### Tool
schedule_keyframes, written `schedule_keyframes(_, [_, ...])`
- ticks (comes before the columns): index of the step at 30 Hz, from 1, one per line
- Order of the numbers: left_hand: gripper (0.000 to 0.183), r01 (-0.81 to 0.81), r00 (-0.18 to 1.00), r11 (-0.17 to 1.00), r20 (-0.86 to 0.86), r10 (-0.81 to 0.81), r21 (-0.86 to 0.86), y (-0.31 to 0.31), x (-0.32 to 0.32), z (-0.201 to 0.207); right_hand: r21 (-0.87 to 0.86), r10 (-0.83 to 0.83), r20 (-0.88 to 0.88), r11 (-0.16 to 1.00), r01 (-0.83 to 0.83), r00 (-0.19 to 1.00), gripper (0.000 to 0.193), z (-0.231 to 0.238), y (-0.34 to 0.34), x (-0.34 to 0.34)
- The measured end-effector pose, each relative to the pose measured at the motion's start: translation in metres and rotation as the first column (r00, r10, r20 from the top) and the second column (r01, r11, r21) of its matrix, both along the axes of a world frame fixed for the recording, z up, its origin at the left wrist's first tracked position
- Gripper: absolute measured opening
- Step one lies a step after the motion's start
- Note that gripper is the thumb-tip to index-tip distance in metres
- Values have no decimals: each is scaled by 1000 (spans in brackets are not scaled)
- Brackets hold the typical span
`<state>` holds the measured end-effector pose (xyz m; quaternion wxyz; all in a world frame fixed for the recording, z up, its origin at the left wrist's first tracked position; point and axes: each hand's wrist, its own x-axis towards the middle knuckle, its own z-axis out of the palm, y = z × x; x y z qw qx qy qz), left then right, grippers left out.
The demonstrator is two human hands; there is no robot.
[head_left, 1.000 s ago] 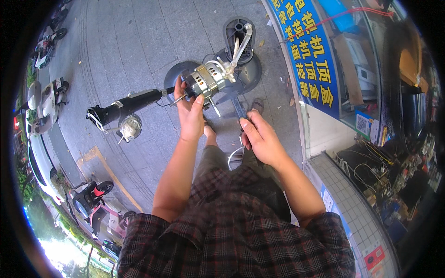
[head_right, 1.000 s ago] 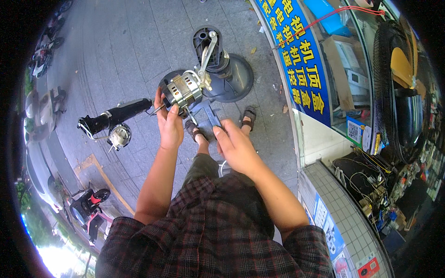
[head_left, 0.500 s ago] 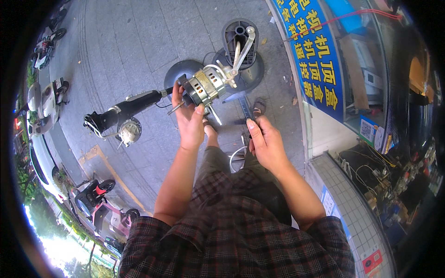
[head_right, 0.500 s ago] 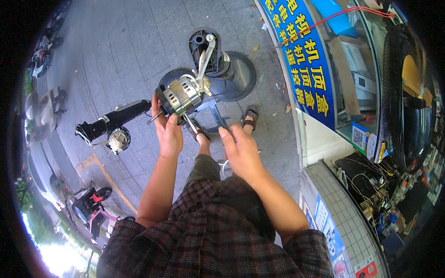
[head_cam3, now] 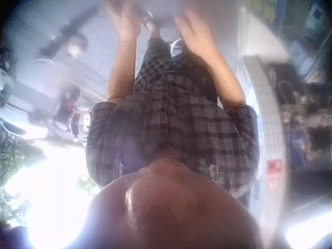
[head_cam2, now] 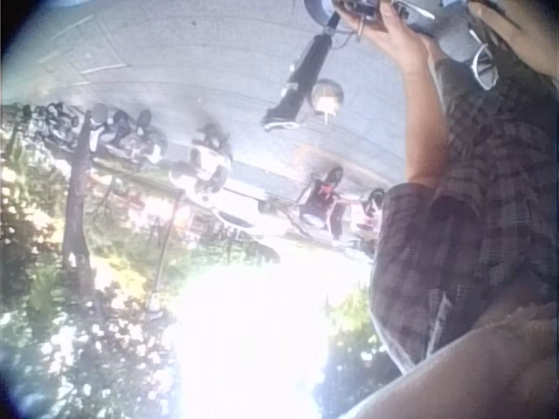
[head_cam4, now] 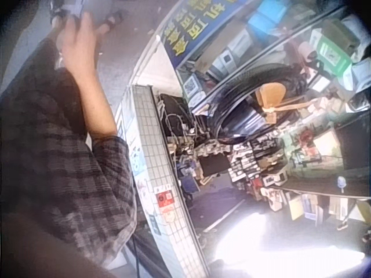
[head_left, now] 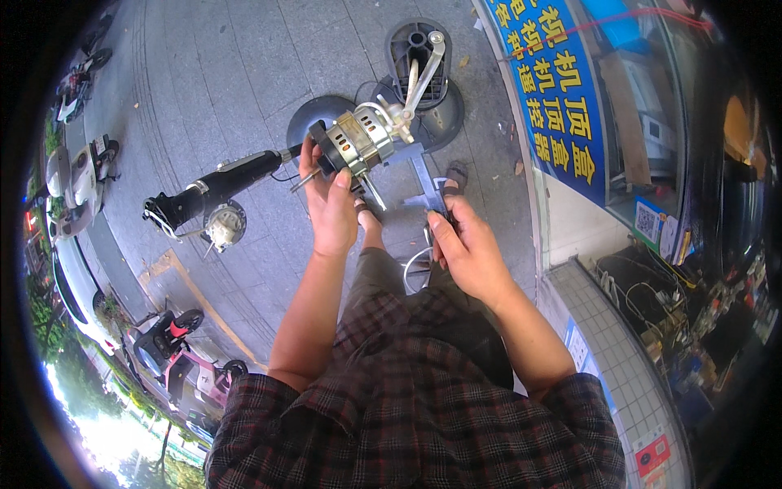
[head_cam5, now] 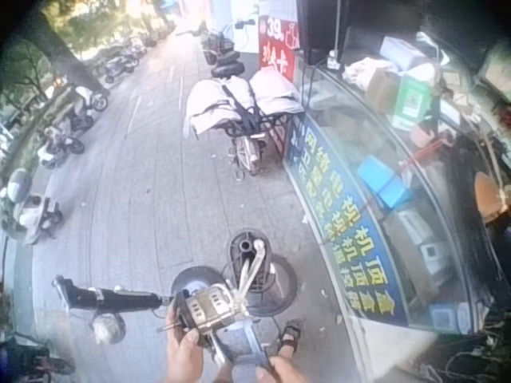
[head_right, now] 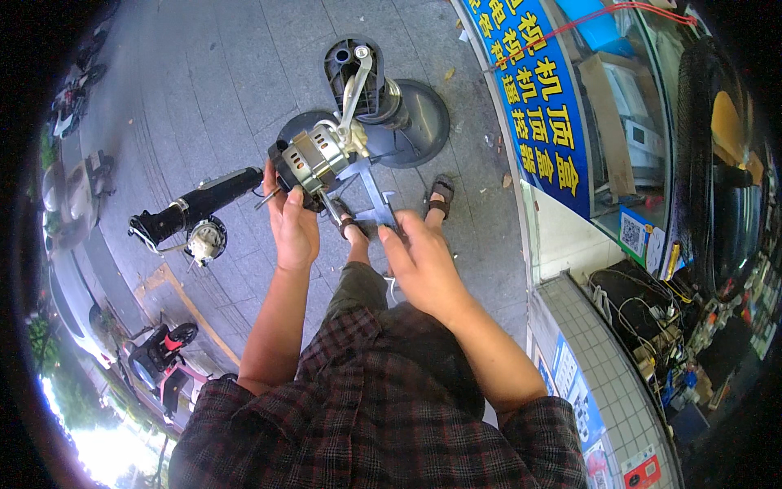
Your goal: The person uses a screwdriver to remove screws from an electric motor mounted on a stand, then retrieves a caliper to measure the motor's dimensions. The person repeatedly measures the motor while holding it with both hands.
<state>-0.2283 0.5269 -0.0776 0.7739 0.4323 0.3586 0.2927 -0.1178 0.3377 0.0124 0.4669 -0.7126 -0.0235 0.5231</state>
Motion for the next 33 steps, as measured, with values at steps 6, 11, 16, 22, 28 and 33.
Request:
schedule_keyframes(6, [88,11,1000,997,-2,-11,-72,0,-1,2,15,133,307,989,-145,942,27,-4,2,-6])
schedule_keyframes(11, [88,14,1000,997,11,-13,-81,-1,-2,1,-43,219,390,975,-220,895,29,11,9,-3])
schedule_keyframes(16, [79,2,1000,1000,2,-2,6,-4,0,2,-34,234,487,968,-249,841,28,9,10,-7])
schedule_keyframes(22, [84,5,1000,1000,7,-5,-3,-4,0,4,-8,213,549,968,-249,808,27,1,9,-11])
schedule_keyframes(28, [91,-5,1000,1000,20,5,-26,-3,0,4,-46,267,557,955,-292,787,25,4,13,-11])
schedule_keyframes(33, [91,-7,1000,1000,13,7,-19,-3,-1,1,-48,261,542,959,-281,799,24,7,14,-12])
